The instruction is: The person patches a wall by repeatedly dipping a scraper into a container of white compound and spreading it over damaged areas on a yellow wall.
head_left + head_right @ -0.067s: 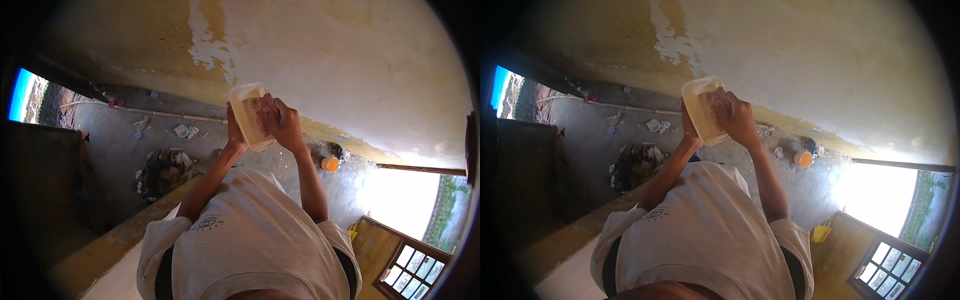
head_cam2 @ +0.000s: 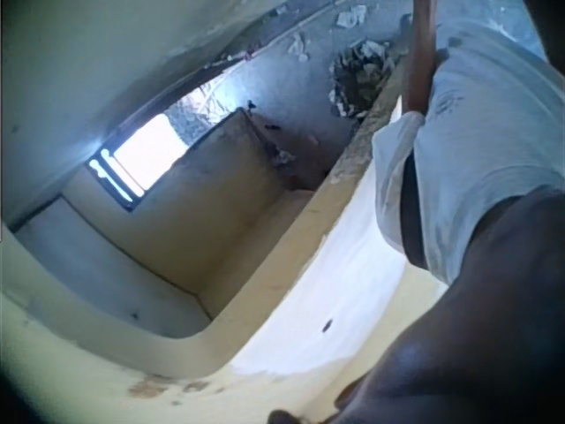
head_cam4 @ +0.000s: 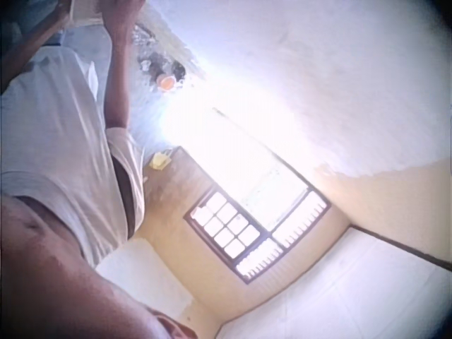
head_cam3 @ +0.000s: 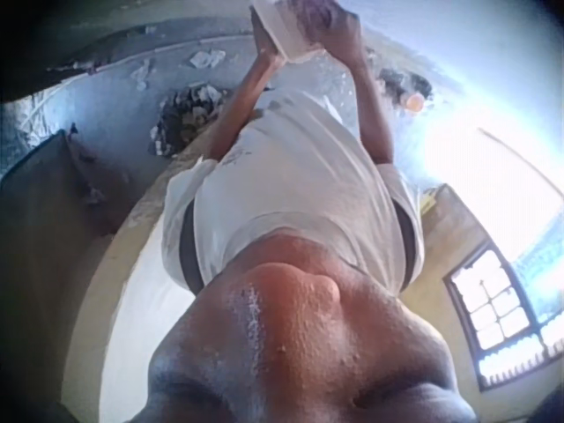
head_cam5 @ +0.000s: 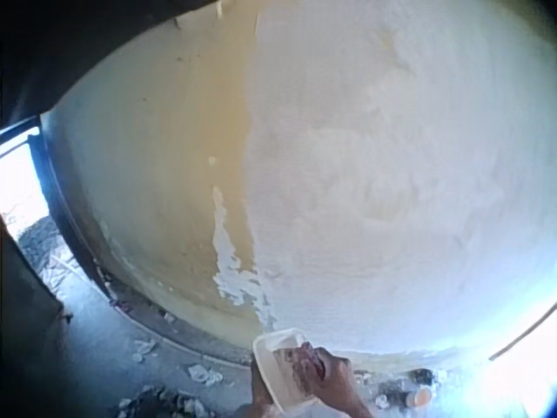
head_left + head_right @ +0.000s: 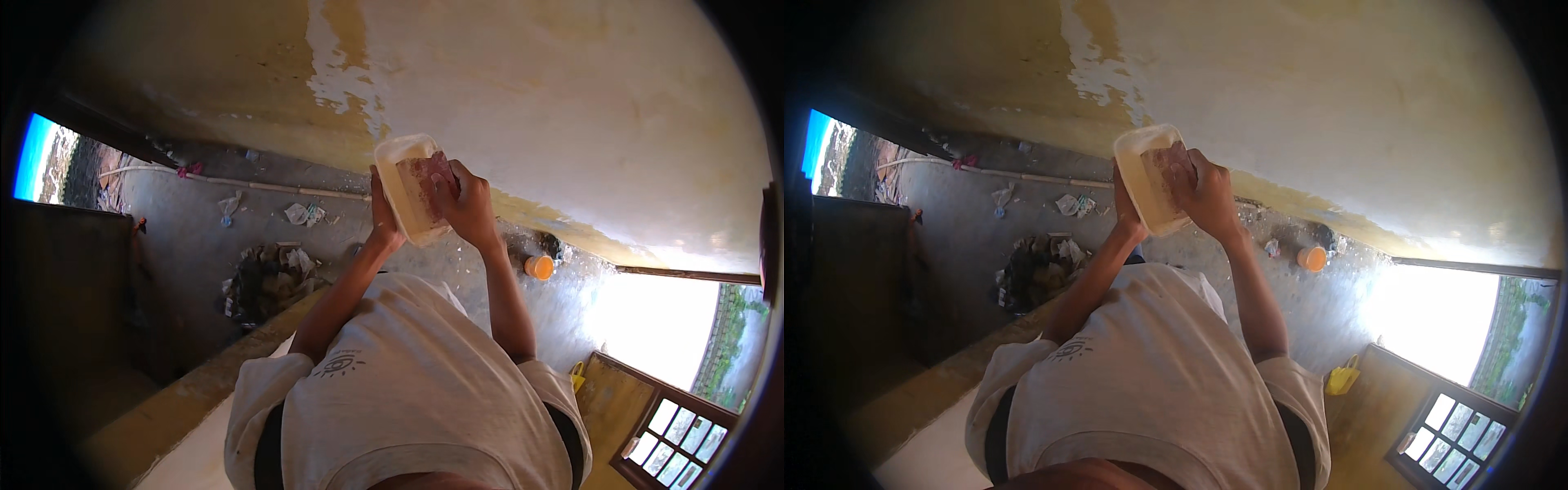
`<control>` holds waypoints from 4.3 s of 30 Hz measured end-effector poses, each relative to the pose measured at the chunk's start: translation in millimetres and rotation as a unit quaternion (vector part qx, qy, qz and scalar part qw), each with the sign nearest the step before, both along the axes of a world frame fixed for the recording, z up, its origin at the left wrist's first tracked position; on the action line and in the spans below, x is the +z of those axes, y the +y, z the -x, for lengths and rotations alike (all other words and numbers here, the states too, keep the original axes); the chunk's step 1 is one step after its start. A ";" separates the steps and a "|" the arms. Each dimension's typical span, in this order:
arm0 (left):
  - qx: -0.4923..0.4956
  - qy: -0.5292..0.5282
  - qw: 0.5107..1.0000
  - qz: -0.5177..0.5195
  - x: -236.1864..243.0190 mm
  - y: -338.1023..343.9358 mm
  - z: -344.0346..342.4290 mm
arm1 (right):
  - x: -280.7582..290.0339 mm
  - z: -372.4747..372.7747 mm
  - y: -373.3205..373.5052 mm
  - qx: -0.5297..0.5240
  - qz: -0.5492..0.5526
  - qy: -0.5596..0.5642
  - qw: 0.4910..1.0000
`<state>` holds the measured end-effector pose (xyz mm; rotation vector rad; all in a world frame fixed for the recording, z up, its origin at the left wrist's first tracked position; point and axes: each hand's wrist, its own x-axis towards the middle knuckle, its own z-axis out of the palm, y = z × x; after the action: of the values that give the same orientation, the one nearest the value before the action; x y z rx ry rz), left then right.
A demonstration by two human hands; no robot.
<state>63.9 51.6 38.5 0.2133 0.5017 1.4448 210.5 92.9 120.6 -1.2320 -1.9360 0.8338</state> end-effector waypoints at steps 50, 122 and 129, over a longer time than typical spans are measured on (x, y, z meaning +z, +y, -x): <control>0.211 -0.047 0.974 -0.067 27.4 -0.6 56.3 | 397.4 96.2 223.1 -0.045 -0.772 -0.329 0.542; 0.085 -0.080 0.992 -0.042 43.3 61.2 -45.9 | 194.2 -58.6 83.7 -0.062 -0.193 0.410 0.889; 0.130 -0.076 0.985 -0.087 23.1 59.2 -10.0 | 431.0 -36.3 158.9 -0.143 -0.745 -0.053 0.650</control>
<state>73.9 110.7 61.6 0.1793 0.2840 1.7481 246.8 251.8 551.6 -0.4119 -1.5722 -0.9817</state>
